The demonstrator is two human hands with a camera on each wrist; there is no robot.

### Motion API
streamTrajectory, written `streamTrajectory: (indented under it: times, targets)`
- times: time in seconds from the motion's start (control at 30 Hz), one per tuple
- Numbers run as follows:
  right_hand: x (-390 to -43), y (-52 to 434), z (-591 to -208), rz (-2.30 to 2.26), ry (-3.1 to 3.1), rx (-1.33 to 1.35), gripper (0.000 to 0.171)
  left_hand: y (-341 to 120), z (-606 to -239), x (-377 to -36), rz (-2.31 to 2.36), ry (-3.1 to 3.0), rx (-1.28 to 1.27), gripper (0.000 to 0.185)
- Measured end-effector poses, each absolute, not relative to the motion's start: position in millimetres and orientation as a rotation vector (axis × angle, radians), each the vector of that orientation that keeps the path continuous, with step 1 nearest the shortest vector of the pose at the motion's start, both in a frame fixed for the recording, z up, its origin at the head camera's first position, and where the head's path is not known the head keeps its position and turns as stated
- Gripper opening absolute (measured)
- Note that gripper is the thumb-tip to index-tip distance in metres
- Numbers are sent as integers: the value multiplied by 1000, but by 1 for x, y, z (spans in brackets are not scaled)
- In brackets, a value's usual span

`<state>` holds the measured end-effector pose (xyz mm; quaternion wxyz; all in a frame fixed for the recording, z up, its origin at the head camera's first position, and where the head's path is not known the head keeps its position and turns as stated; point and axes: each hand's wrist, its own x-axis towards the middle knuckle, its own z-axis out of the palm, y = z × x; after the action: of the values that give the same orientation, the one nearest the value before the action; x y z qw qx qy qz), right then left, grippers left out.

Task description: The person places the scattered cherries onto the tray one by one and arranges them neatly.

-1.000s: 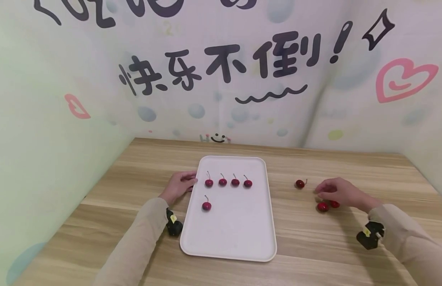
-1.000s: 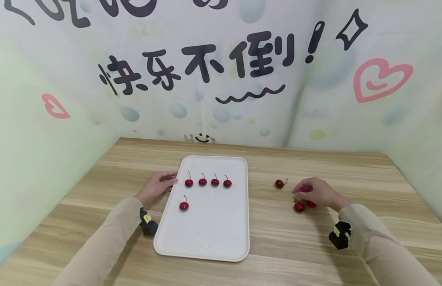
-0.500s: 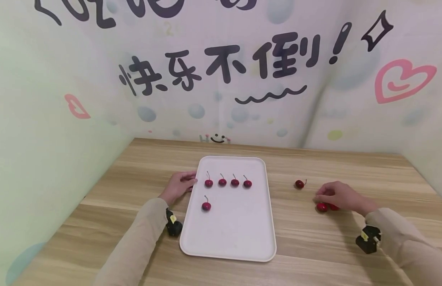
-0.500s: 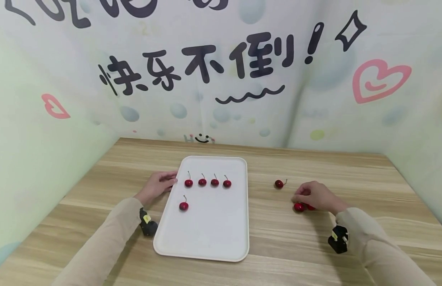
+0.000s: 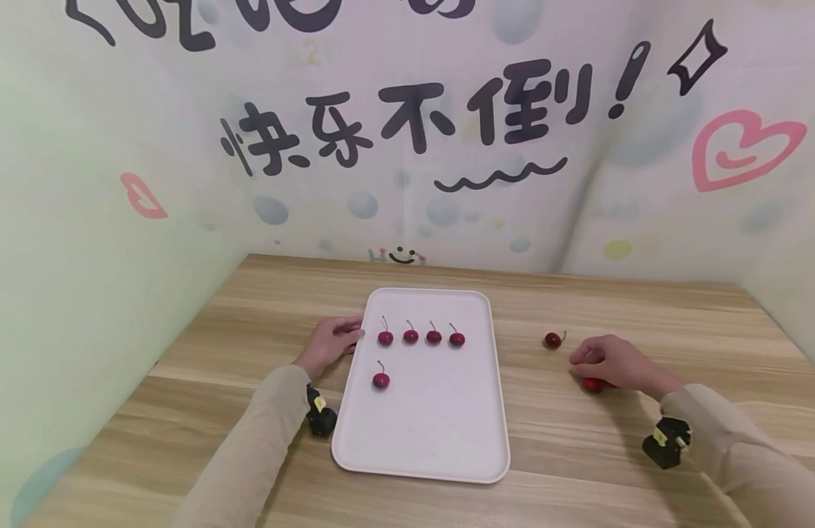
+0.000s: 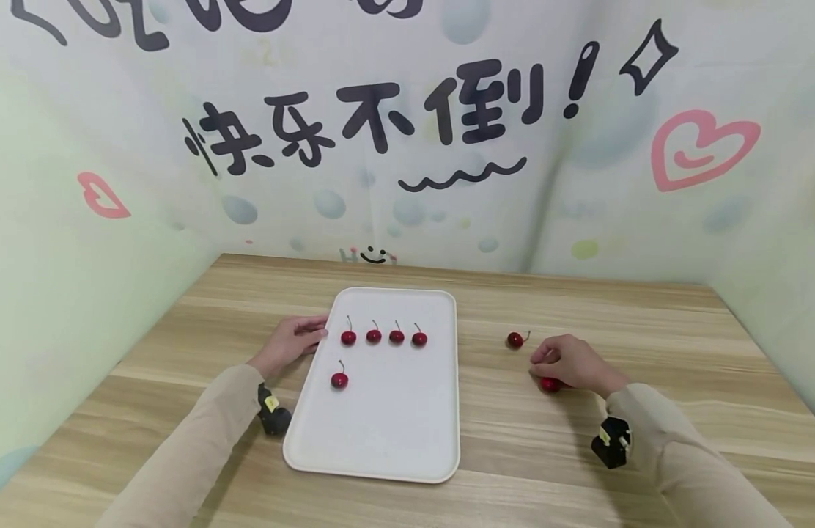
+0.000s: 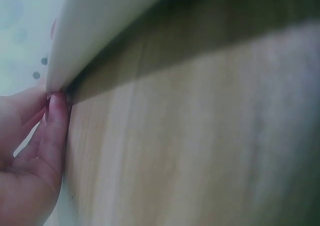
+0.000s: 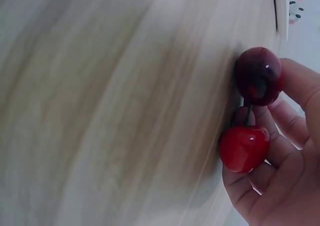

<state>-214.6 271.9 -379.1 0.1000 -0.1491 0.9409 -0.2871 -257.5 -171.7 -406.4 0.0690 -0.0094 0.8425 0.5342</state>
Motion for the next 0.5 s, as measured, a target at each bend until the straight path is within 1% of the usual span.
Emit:
streamTrajectory:
  times: [0.37, 0.5]
  targets:
    - [-215, 268, -377, -1027, 2718, -442, 24, -172, -408, -260, 1602, 2529, -58, 35]
    - [-215, 267, -376, -1062, 2714, -465, 22, -172, -408, -260, 1609, 2529, -55, 36]
